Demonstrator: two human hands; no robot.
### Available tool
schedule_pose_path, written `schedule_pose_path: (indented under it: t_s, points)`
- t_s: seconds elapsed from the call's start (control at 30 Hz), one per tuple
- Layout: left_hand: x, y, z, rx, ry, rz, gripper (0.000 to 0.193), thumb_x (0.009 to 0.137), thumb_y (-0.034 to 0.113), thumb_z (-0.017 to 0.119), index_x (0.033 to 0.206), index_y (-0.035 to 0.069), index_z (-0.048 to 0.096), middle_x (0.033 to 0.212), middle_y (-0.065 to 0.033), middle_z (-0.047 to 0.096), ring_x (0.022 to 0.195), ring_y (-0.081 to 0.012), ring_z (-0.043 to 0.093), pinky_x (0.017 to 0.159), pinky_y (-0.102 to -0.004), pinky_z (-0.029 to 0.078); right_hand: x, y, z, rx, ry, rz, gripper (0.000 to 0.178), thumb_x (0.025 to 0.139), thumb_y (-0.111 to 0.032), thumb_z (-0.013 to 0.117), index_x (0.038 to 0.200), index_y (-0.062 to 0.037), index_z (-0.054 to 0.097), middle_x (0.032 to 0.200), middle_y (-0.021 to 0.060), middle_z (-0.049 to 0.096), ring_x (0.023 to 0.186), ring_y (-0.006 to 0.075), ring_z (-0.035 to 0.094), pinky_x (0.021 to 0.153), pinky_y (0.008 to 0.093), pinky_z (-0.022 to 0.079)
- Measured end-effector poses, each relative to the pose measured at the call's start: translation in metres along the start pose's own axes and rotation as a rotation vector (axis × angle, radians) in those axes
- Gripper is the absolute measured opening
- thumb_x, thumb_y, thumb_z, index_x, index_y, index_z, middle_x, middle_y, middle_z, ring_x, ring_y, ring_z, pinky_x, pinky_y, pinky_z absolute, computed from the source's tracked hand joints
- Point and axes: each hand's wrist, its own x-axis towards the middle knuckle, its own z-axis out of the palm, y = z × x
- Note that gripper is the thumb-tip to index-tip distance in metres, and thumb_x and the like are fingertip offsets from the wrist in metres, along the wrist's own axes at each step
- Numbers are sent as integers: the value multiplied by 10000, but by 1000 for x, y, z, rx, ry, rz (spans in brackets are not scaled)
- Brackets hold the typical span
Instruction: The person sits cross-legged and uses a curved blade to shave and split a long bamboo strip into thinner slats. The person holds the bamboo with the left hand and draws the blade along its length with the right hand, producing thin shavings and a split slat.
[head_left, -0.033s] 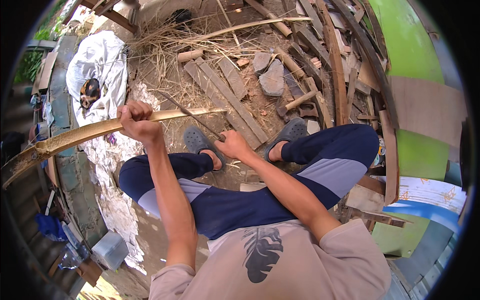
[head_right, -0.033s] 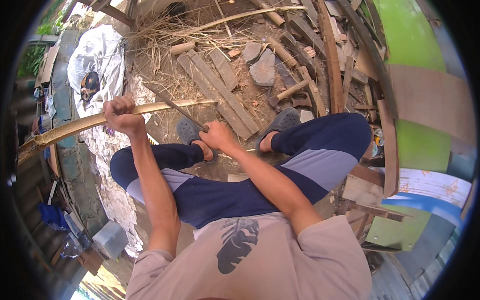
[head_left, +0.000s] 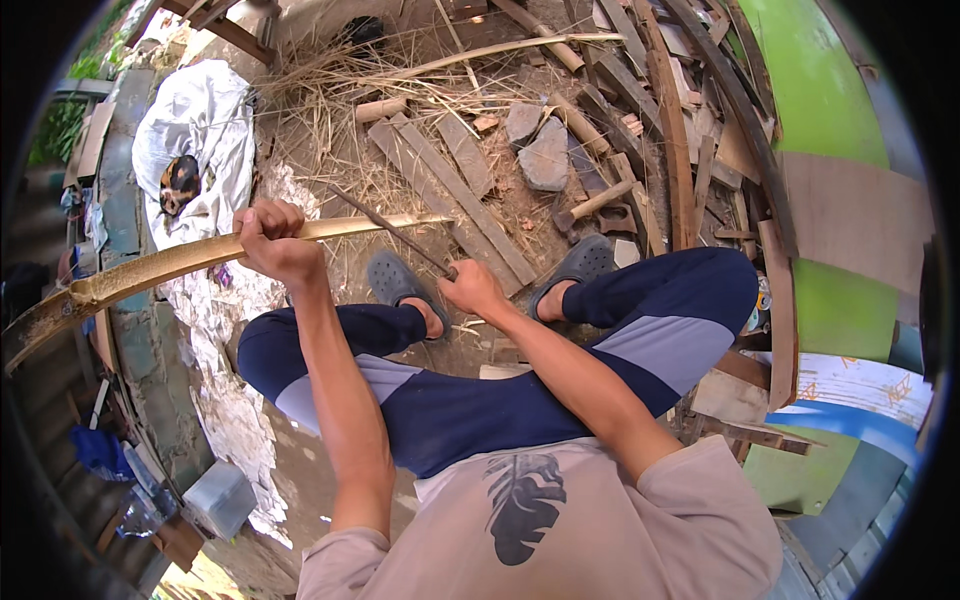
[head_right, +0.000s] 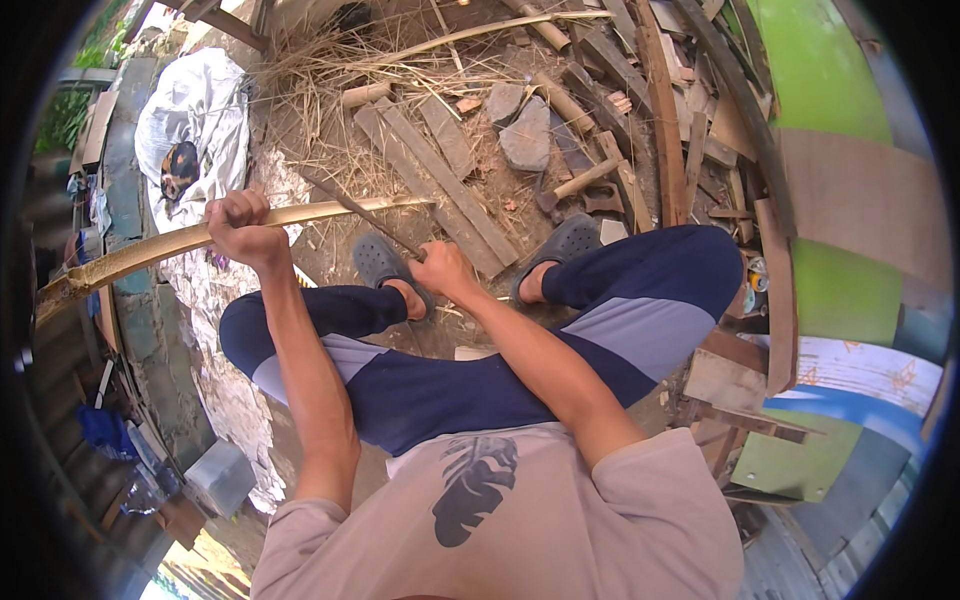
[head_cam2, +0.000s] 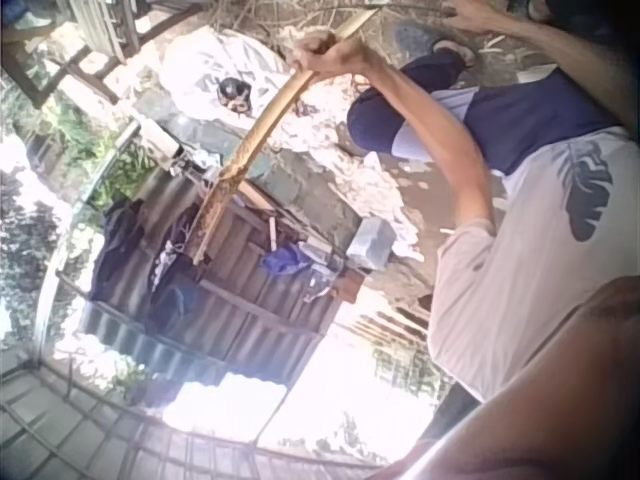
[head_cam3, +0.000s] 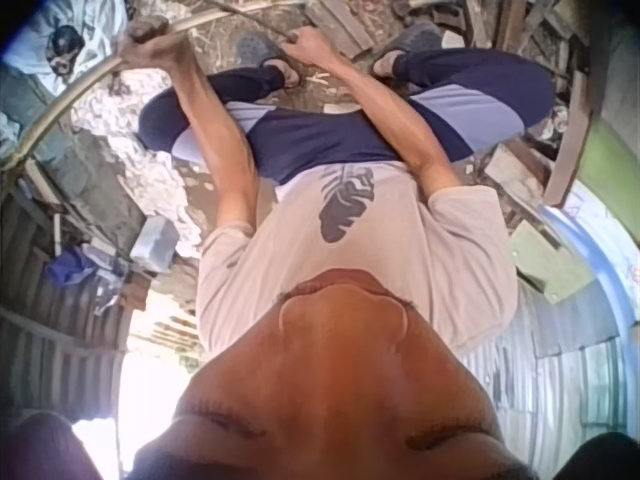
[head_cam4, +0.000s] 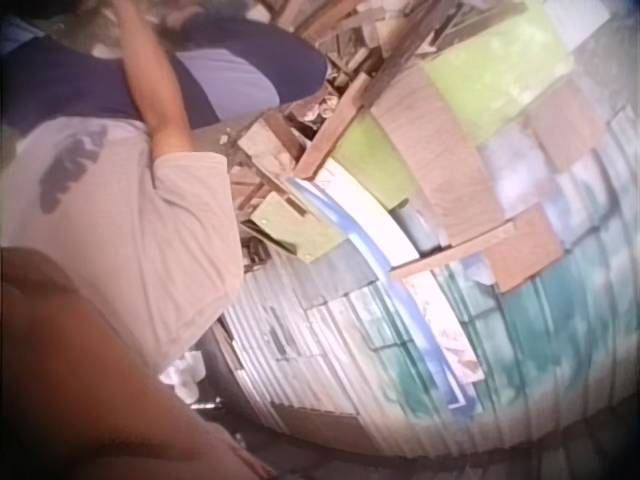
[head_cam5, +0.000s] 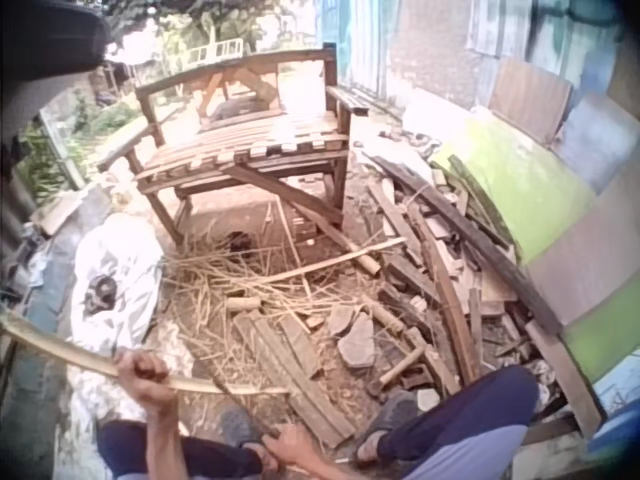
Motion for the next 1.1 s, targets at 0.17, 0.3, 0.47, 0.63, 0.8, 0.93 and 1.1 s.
schedule_pose_path:
  t_s: [0.17, 0.3, 0.47, 0.63, 0.8, 0.93, 1.1]
  points:
    - [8, -10, 3, -23, -38, 17, 268, 884, 139, 345, 642, 123, 231, 533, 27, 183, 441, -84, 145, 420, -264, 152, 46, 77, 7, -97, -58, 323, 425, 733, -290, 594, 918, 88, 657, 936, 315, 625, 928, 421, 626, 798, 437, 488]
    - [6, -11, 4, 6, -31, 18, 262, 883, 129, 358, 654, 124, 231, 534, 27, 183, 439, -83, 149, 409, -266, 150, 40, 61, 11, -125, -69, 311, 467, 729, -309, 590, 929, 109, 649, 963, 340, 611, 928, 410, 636, 792, 422, 495]
    - [7, -10, 7, -10, -31, 16, 232, 879, 128, 364, 668, 110, 270, 532, 17, 205, 434, -87, 181, 401, -256, 153, 50, 74, 17, 682, -385, 578, 203, 805, -200, 567, 731, -11, 583, 592, 91, 547, 492, 232, 530, 473, 371, 448]
    - [8, -11, 14, -34, -17, -9, 263, 877, 132, 375, 659, 122, 227, 533, 22, 188, 435, -85, 165, 404, -256, 147, 51, 68, 13, 575, -350, 572, 208, 777, -186, 559, 722, 14, 562, 578, 79, 537, 456, 207, 510, 418, 370, 426]
    - [8, -11, 6, 26, -9, 28, 267, 877, 136, 367, 651, 127, 227, 530, 24, 181, 438, -85, 154, 408, -261, 137, 17, -1, 3, 47, -61, 20, 371, 738, -297, 594, 733, 73, 608, 650, 255, 606, 622, 343, 638, 590, 435, 488]
    - [9, -10, -6, 2, 7, 5, 275, 880, 136, 364, 646, 135, 218, 534, 27, 176, 445, -81, 145, 412, -263, 130, 17, -9, 1, -31, -14, 13, 357, 743, -288, 585, 789, 63, 634, 772, 265, 640, 758, 405, 643, 697, 451, 495]
    - [9, -7, 6, -6, 2, -27, 280, 885, 133, 352, 648, 140, 205, 539, 32, 168, 449, -80, 139, 420, -262, 135, 60, 135, 39, -54, -72, 309, 244, 779, -196, 537, 678, 24, 569, 687, 206, 616, 601, 331, 598, 568, 450, 475]
